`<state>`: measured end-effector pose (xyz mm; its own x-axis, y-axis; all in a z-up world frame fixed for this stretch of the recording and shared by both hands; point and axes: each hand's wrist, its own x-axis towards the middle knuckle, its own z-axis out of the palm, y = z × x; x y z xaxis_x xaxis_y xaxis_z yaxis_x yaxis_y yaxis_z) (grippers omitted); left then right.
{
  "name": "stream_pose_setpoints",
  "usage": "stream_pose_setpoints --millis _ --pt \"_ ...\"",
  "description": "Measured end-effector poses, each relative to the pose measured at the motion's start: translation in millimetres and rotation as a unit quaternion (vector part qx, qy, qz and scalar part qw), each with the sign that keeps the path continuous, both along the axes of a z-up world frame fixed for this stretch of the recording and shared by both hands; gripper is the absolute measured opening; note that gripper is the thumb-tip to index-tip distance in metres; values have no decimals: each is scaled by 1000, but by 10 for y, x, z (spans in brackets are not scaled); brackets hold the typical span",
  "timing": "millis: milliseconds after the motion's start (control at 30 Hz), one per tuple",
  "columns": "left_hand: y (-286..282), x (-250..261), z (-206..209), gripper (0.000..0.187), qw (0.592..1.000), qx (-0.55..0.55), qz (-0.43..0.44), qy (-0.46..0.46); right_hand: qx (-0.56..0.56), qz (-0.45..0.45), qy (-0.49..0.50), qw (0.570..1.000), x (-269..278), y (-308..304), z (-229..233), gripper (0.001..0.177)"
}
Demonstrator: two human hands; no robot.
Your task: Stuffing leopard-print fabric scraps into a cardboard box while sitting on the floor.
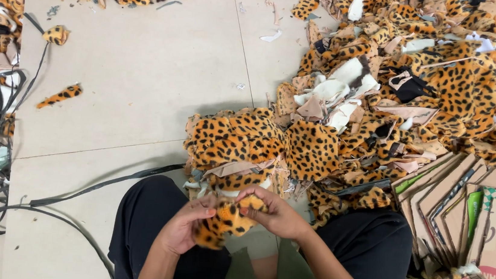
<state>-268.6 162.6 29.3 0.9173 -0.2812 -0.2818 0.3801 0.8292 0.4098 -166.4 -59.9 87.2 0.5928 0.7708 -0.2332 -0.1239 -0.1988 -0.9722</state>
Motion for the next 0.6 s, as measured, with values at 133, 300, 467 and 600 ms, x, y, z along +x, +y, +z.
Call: stream_pose_setpoints --millis 133,300,467,600 --pt "105 33 -47 48 989 82 115 42 -13 -52 12 998 41 38 -168 23" --pt "316 68 -29 30 978 186 6 93 -55 -117 54 990 95 125 -236 30" --pt "247 163 -32 29 947 314 -23 67 -103 -155 67 980 54 166 -266 23" --pt "174 300 -169 27 903 405 146 13 -109 -236 17 965 71 258 -286 13"
